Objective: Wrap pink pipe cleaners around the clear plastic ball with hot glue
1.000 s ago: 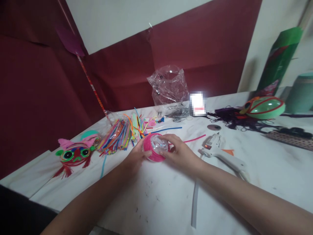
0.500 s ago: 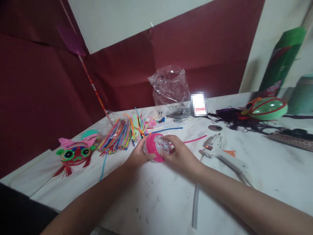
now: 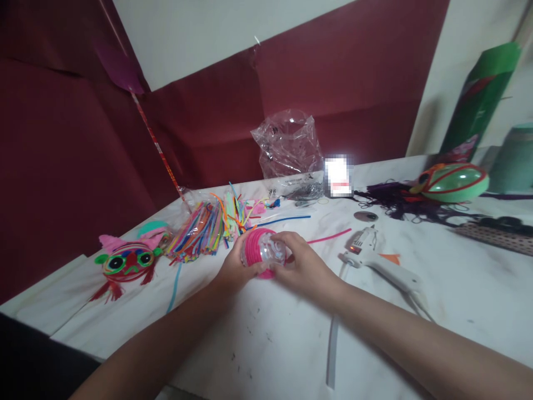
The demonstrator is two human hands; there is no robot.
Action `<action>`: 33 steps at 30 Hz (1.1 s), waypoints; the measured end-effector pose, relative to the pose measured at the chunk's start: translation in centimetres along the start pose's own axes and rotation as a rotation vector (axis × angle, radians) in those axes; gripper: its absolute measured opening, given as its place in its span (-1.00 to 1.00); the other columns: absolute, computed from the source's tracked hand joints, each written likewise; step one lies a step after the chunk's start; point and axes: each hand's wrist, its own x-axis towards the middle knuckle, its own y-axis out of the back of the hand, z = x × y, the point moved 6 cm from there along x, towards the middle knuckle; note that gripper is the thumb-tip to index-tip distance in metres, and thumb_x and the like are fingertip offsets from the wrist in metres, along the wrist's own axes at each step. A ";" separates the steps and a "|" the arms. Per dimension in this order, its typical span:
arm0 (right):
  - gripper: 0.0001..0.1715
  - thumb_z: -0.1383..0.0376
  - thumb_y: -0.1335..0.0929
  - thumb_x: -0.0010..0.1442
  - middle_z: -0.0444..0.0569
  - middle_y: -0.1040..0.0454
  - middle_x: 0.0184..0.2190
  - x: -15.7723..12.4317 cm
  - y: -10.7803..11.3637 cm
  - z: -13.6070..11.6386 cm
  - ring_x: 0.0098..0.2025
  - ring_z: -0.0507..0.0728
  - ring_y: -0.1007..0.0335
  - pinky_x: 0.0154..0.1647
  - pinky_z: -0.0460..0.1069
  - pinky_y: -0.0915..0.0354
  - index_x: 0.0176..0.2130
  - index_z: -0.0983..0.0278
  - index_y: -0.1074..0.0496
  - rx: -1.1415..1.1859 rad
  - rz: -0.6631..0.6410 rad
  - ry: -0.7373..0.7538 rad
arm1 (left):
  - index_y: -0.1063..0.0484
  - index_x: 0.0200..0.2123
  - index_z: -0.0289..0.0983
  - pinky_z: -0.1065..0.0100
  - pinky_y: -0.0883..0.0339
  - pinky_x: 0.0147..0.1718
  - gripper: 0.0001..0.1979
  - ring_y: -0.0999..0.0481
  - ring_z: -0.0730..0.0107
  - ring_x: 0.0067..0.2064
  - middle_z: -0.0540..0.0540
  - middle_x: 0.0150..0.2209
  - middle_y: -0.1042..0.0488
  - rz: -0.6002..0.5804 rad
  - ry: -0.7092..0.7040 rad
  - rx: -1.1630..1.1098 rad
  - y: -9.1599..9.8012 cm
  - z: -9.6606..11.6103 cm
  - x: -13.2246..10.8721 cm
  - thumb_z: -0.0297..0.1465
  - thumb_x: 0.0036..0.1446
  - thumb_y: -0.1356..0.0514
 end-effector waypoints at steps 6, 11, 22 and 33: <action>-0.46 0.28 -0.40 0.06 0.12 -0.38 0.04 -0.3 -0.2 0.2 0.08 0.33 -0.34 -0.13 0.20 -0.45 0.05 0.15 -0.29 -0.043 0.004 -0.002 | -0.25 0.17 -0.23 -0.03 -0.07 0.25 -0.10 -0.24 -0.14 0.26 -0.25 0.17 -0.33 0.036 -0.019 0.020 0.5 -0.5 0.1 -0.30 -0.28 -0.50; -0.48 0.30 -0.38 0.08 0.14 -0.36 0.04 -0.4 -0.4 0.2 0.09 0.33 -0.31 -0.14 0.21 -0.44 0.04 0.16 -0.25 -0.066 -0.012 0.006 | -0.25 0.17 -0.25 -0.04 -0.04 0.26 -0.13 -0.22 -0.16 0.27 -0.27 0.17 -0.33 0.030 -0.026 0.046 0.5 -0.4 0.1 -0.30 -0.25 -0.48; -0.50 0.30 -0.38 0.09 0.11 -0.36 0.02 -0.7 -0.6 0.0 0.07 0.33 -0.32 -0.15 0.20 -0.45 0.02 0.14 -0.23 -0.095 0.002 0.039 | -0.31 0.10 -0.22 0.00 0.13 0.32 -0.25 -0.14 -0.10 0.32 -0.21 0.17 -0.36 0.060 -0.088 0.121 0.6 0.3 0.0 -0.36 -0.20 -0.46; -0.70 0.22 -0.32 0.17 0.10 -0.49 -0.07 0.6 1.8 -1.7 -0.06 0.26 -0.45 -0.20 0.14 -0.45 -0.06 0.17 -0.35 -0.128 -0.001 0.068 | -0.22 0.20 -0.21 -0.03 0.10 0.31 -0.22 -0.13 -0.12 0.33 -0.29 0.25 -0.23 0.006 -0.508 0.561 0.3 2.3 -0.7 -0.27 -0.10 -0.40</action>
